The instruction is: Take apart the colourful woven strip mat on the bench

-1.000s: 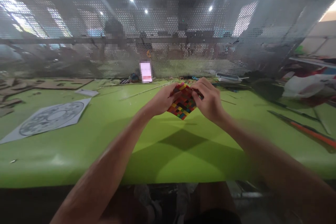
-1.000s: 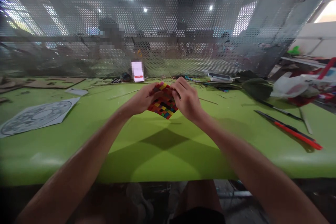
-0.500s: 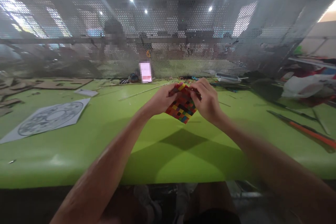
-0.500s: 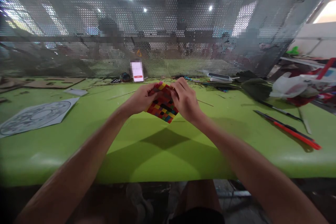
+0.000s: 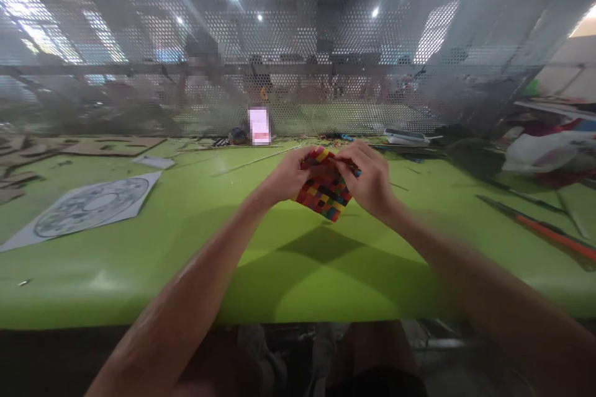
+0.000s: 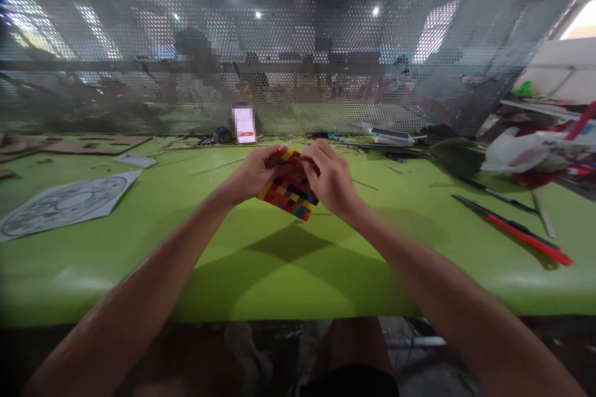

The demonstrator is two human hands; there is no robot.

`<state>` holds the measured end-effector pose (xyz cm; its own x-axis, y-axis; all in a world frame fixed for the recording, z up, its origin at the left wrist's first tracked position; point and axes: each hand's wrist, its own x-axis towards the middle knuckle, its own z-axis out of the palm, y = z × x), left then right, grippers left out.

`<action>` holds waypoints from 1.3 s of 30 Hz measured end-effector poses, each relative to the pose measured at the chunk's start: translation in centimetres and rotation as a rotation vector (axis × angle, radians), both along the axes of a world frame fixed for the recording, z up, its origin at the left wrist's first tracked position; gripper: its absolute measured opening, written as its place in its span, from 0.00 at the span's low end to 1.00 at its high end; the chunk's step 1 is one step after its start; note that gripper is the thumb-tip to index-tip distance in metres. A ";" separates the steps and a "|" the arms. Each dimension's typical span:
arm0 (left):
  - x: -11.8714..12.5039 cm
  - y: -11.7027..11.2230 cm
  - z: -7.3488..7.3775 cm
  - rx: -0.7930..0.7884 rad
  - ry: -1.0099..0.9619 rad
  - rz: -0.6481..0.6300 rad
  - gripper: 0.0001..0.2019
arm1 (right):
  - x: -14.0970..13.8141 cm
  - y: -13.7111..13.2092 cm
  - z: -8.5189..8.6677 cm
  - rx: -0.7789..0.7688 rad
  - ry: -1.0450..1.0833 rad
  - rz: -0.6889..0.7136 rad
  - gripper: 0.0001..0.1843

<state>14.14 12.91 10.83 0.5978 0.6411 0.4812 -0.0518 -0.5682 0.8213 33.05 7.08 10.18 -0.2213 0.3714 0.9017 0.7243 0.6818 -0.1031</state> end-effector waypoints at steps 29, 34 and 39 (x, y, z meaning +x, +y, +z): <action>-0.1 -0.3 -0.4 -0.032 0.048 0.016 0.09 | -0.2 -0.1 0.2 -0.161 0.099 0.071 0.11; -0.2 -0.2 -0.3 0.033 0.076 0.064 0.06 | 0.3 0.0 0.6 -0.296 0.167 0.101 0.11; -0.2 0.2 -0.8 0.102 0.139 0.083 0.08 | 1.4 0.6 0.8 -0.445 0.167 0.151 0.09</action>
<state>13.97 13.07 10.05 0.6100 0.6434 0.4624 0.1088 -0.6461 0.7555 34.46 7.66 11.00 -0.1688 0.7034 0.6905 0.5695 0.6413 -0.5141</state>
